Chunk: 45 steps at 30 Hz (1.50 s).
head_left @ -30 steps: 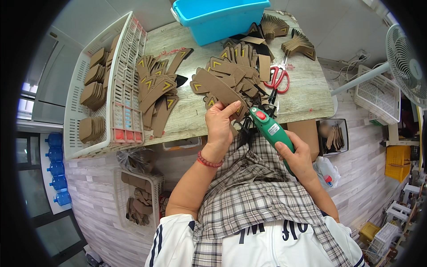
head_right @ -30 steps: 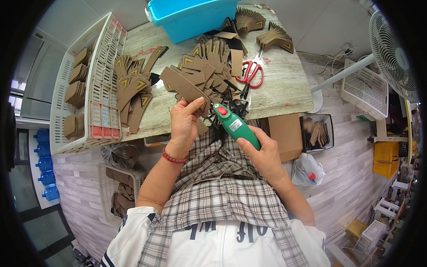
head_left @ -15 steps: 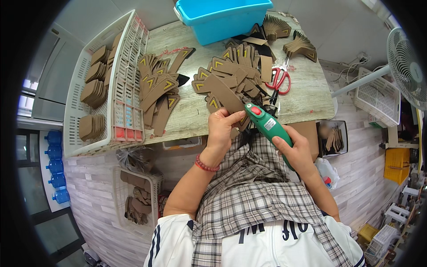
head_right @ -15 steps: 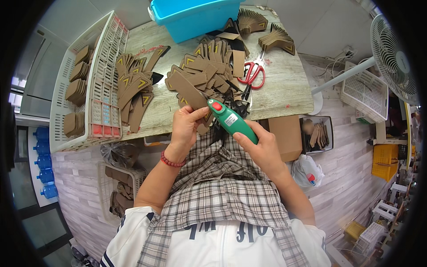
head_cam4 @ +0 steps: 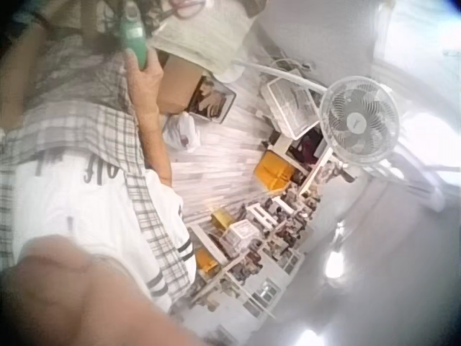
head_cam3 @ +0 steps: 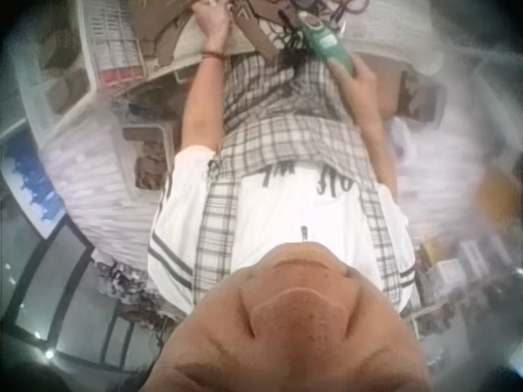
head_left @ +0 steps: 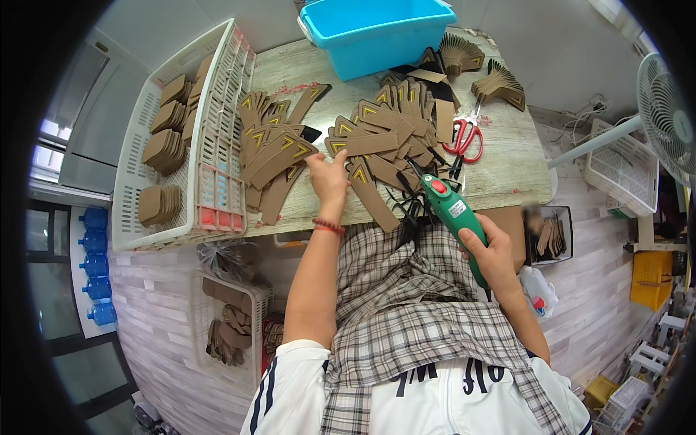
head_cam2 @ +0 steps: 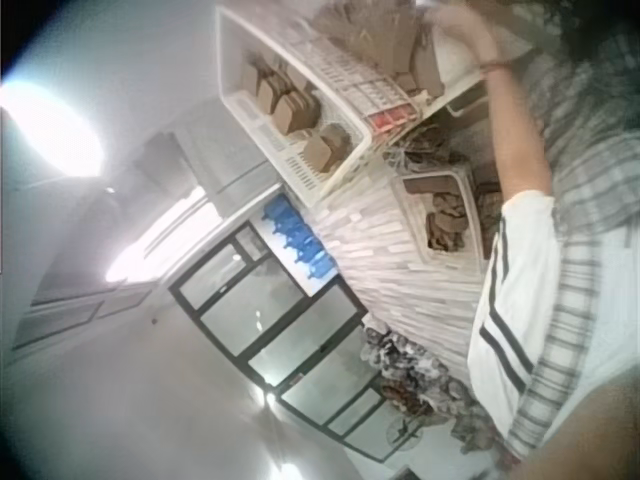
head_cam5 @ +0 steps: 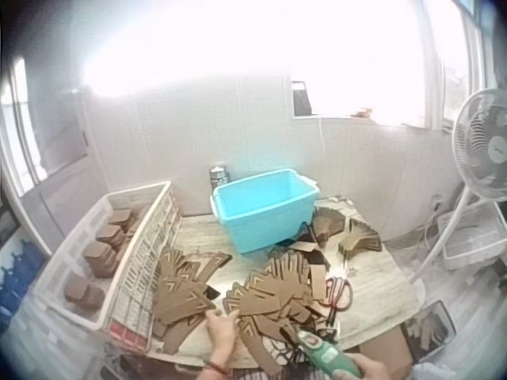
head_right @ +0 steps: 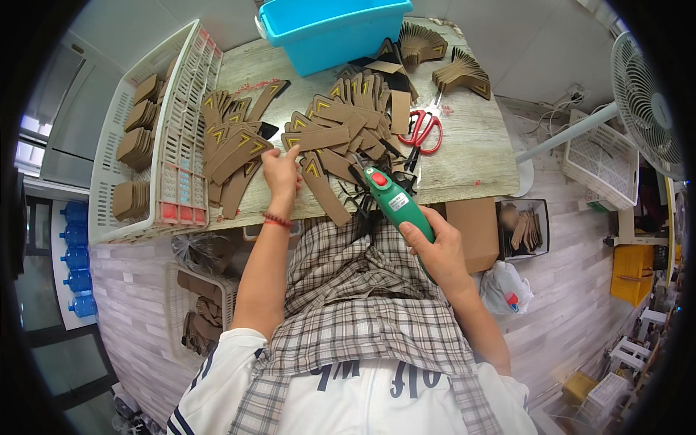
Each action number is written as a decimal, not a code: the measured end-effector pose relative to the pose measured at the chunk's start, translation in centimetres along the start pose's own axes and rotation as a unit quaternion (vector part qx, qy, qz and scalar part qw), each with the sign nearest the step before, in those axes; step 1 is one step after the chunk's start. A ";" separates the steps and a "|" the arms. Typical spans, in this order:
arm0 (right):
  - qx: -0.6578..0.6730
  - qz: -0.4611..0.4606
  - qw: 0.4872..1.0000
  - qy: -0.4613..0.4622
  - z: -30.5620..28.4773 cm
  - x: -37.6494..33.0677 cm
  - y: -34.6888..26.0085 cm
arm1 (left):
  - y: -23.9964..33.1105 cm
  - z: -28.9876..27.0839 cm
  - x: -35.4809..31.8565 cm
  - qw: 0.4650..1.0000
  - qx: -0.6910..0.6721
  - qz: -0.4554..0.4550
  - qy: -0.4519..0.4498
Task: The person uses a green handheld rotary cutter to trim the edges of small brown cardboard pieces marked with yellow triangles. They pick up each piece, trim it, and place it back on the table, repeating the process continuously.
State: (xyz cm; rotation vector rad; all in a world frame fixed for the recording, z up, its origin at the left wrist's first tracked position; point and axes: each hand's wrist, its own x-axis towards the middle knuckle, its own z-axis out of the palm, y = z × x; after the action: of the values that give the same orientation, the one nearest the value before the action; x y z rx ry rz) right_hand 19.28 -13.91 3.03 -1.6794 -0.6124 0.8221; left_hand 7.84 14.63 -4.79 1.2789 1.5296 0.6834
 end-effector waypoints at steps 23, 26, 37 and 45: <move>-0.064 -0.106 0.990 0.073 0.6 1.0 -1.9 | 7.3 1.2 -5.6 0.879 -0.395 0.160 -0.215; -0.062 -0.105 0.990 0.076 0.6 1.0 -1.6 | 7.4 0.9 -6.8 0.868 -0.421 0.102 -0.242; -0.040 -0.094 0.992 0.070 0.6 0.8 -1.1 | 6.2 2.5 -9.4 0.862 -0.434 0.024 -0.262; -0.003 -0.088 0.994 0.066 0.4 0.7 -1.4 | 5.0 2.8 -10.9 0.863 -0.408 -0.019 -0.297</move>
State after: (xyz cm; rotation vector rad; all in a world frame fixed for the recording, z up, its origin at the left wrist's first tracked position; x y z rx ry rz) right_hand 19.44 -12.74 4.16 -1.6440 -0.6608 0.5786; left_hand 11.89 5.27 2.16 0.6889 0.6197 0.7093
